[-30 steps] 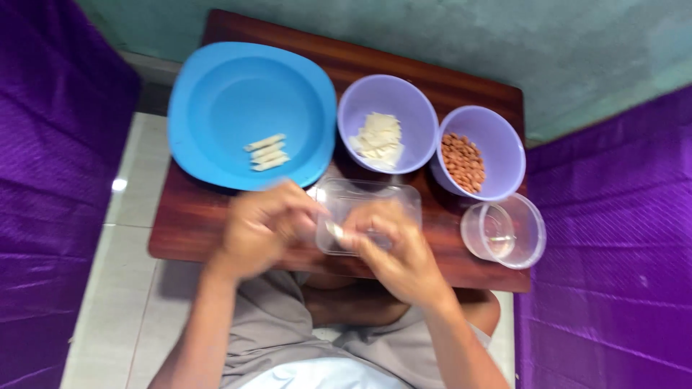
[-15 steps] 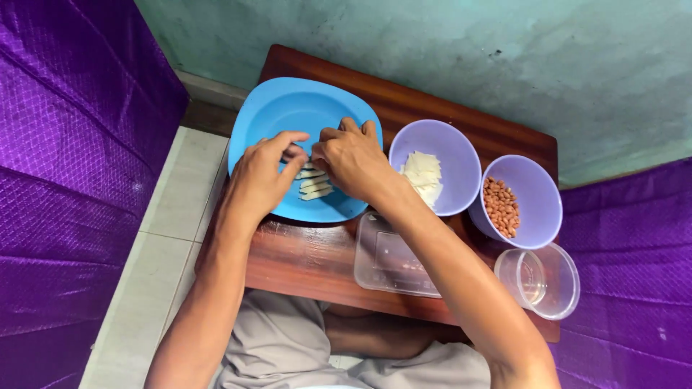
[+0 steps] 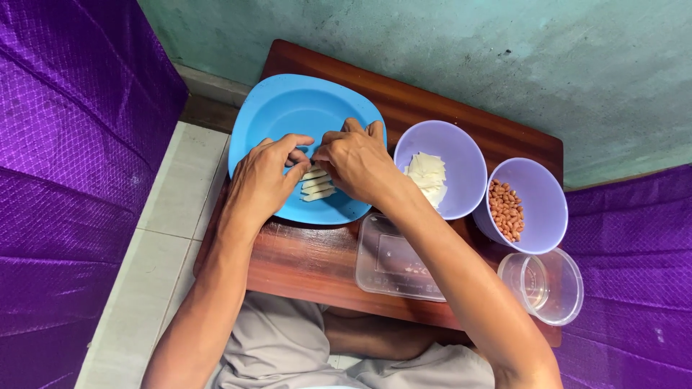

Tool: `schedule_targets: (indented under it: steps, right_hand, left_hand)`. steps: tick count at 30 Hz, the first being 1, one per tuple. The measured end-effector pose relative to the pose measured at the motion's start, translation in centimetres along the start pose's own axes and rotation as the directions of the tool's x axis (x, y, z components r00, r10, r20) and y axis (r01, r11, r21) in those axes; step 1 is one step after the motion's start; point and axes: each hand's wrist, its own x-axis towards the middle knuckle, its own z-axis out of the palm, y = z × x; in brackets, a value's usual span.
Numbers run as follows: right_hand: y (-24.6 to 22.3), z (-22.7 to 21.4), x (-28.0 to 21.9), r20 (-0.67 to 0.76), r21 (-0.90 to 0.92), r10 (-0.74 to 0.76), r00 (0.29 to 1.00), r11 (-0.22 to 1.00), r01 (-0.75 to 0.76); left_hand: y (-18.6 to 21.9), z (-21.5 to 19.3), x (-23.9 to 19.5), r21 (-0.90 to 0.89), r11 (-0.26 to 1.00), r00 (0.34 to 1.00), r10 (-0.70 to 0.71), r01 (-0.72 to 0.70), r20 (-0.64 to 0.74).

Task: The person places peanuts onto a thin wrapper, folds it into a roll, and places it on a blue plate. They repeat this process multiple times, using water to seal the edges.

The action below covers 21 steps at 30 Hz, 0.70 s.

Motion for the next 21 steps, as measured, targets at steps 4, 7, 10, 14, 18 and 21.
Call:
schedule_targets:
  steps: [4,7,10,14,18,21]
  right_hand:
    - [0.2,-0.2,-0.3,-0.04,0.025,-0.01,0.999,1.0,0.011]
    - [0.4,-1.0,-0.9,-0.079,0.036,-0.018,0.997,0.999,0.021]
    - [1.3,-4.1,-2.6,-0.13,-0.044,-0.01,0.991,0.999,0.005]
    - [3.7,-9.9,-7.6,-0.164,0.253,0.112,0.98,0.965,-0.067]
    - [5.6,-13.0,-12.4,-0.058,0.344,0.353,0.934,0.885,-0.313]
    - [7.3,-10.6,-14.1,0.018,0.256,0.345,0.938,0.906,-0.338]
  left_hand:
    - [0.2,0.0,-0.1,-0.014,1.0,1.0,0.02,-0.02,-0.017]
    - [0.6,-0.2,-0.3,-0.024,0.999,0.998,0.04,-0.041,-0.047]
    - [2.1,-0.9,-0.5,-0.022,0.997,0.994,0.077,-0.079,-0.083]
    - [5.5,-1.0,-0.3,-0.08,0.978,0.972,0.181,-0.195,-0.148]
    - [10.1,1.2,1.6,-0.158,0.895,0.905,0.395,-0.418,-0.158]
    - [12.4,4.3,3.6,-0.207,0.843,0.868,0.473,-0.496,-0.15]
